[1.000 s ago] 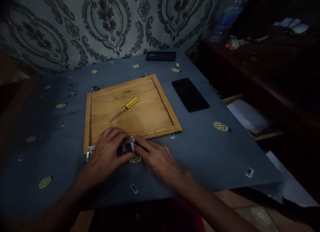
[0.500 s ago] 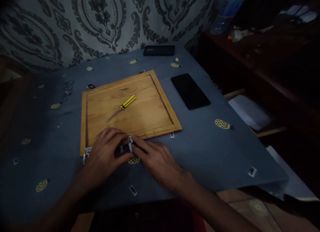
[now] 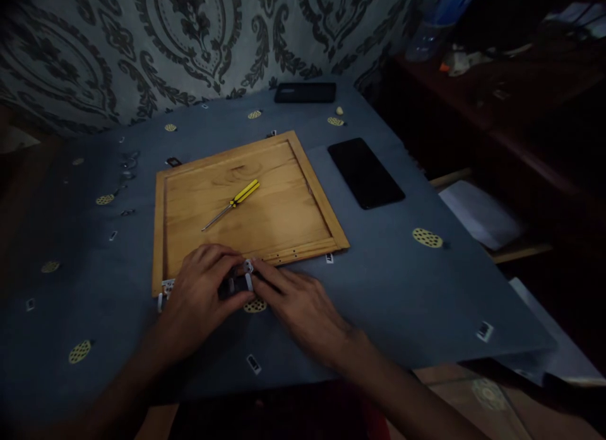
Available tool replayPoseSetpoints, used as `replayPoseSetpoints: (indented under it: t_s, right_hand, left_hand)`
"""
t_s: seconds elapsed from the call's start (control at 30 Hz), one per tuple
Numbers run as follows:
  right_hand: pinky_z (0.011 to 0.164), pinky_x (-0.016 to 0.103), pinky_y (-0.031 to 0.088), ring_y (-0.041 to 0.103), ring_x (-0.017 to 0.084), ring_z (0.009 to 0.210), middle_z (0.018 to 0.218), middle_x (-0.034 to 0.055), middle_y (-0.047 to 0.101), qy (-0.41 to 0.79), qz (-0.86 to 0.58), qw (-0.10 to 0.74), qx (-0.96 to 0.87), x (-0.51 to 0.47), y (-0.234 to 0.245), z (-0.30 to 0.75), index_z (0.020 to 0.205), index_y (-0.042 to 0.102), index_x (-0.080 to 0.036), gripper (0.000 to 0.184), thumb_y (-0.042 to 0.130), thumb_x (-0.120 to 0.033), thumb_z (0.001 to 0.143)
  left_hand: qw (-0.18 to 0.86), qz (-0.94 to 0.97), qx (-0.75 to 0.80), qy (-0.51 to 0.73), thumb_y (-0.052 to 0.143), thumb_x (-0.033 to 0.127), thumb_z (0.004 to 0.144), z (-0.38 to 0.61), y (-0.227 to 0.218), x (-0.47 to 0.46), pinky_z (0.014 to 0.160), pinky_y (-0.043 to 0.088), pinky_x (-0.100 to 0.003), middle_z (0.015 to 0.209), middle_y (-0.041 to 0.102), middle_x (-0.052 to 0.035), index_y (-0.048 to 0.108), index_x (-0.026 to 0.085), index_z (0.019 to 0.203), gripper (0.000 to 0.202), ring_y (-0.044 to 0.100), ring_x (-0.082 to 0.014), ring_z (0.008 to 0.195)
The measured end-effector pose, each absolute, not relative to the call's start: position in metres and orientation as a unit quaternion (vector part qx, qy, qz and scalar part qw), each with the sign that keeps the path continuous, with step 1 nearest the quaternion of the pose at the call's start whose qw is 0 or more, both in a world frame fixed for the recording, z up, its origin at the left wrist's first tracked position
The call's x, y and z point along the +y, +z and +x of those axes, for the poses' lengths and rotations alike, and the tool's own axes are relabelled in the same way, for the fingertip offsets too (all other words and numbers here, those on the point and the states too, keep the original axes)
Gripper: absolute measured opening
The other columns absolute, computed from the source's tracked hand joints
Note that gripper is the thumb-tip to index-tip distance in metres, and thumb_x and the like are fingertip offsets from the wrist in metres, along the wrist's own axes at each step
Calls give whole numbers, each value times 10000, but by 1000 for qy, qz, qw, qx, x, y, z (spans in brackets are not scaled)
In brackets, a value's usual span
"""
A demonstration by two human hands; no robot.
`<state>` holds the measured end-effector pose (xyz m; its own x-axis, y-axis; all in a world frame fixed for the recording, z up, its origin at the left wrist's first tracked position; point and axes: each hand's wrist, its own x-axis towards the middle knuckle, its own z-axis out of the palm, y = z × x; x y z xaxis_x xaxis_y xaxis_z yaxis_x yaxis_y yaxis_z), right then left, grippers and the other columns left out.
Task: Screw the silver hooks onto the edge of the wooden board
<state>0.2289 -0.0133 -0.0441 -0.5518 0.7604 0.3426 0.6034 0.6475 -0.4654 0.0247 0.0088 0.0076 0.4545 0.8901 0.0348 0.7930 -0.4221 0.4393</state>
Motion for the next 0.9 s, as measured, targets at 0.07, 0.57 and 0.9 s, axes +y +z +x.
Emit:
replayPoseSetpoints:
  t_s: [0.07, 0.57, 0.9]
  right_hand:
    - [869, 365, 657, 725, 228, 1128, 1394, 104, 663, 144, -391, 274, -867, -13, -44, 229, 1335, 638, -192, 423, 543, -56, 945]
    - [781, 389, 675, 761, 239, 1017, 1375, 100, 676, 126, -397, 248, -875, -13, -45, 228, 1298, 661, -199, 412, 569, -46, 926]
    - [830, 387, 670, 749, 240, 1075, 1387, 110, 665, 138, -394, 256, -872, -12, -42, 228, 1285, 667, -201, 401, 554, -45, 933]
  left_hand:
    - [182, 834, 504, 132, 781, 323, 858, 24, 7, 9, 973, 443, -484, 1127, 647, -61, 616, 200, 1077, 301, 559, -280, 1081]
    - [181, 833, 506, 131, 796, 301, 838, 24, 7, 9, 965, 449, -476, 1112, 649, -57, 623, 196, 1065, 303, 566, -281, 1070]
    - [172, 839, 503, 119, 762, 378, 863, 22, 9, 13, 987, 447, -508, 1140, 649, -64, 621, 225, 1106, 319, 557, -298, 1102]
